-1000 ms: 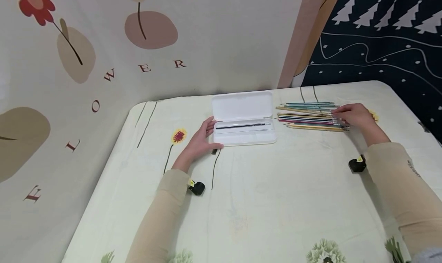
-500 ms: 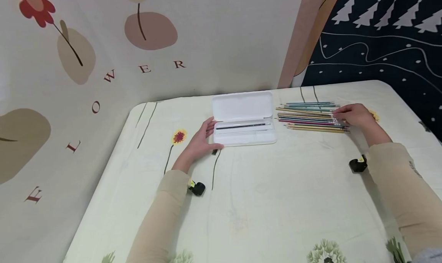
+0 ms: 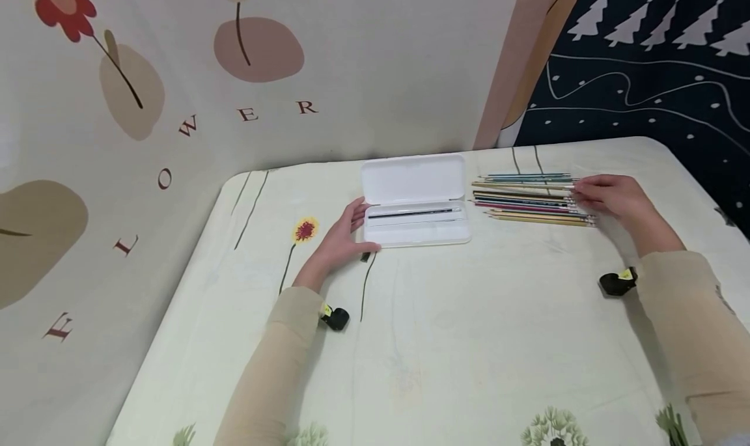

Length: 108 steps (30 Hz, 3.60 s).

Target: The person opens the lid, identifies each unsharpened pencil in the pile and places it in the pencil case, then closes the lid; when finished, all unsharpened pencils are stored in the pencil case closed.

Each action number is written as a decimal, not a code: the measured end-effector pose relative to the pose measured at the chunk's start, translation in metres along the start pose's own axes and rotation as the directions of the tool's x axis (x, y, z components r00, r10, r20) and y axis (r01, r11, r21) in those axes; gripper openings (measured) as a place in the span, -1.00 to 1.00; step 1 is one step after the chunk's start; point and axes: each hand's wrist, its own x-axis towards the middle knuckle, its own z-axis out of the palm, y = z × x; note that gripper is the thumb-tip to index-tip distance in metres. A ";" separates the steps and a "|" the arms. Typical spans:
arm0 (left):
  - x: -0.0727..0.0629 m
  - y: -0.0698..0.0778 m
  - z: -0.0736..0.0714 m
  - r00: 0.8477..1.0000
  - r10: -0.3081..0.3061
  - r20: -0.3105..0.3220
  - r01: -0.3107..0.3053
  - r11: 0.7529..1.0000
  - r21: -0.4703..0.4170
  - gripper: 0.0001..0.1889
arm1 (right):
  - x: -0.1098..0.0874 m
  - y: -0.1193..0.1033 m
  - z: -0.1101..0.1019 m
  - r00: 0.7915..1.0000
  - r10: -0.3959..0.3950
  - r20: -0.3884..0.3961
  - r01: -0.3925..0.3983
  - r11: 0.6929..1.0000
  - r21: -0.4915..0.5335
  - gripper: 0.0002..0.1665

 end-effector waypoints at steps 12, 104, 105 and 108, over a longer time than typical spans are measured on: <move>0.001 -0.002 0.000 1.000 0.020 -0.002 -0.020 1.000 -0.009 0.16 | -0.010 -0.010 0.001 1.000 -0.011 -0.029 0.019 0.959 0.284 -0.75; 0.003 -0.004 0.000 1.000 0.024 -0.002 -0.024 1.000 -0.008 0.16 | -0.017 -0.036 0.057 0.993 -0.102 0.065 0.072 0.932 0.354 -0.89; 0.003 -0.003 0.000 1.000 0.019 -0.003 -0.019 1.000 -0.006 0.16 | -0.016 -0.036 0.058 0.992 -0.106 0.070 0.075 0.933 0.351 -0.89; 0.002 -0.002 0.000 1.000 0.010 -0.002 -0.010 1.000 -0.001 0.16 | -0.016 -0.037 0.063 0.990 -0.118 0.083 0.082 0.934 0.347 -0.85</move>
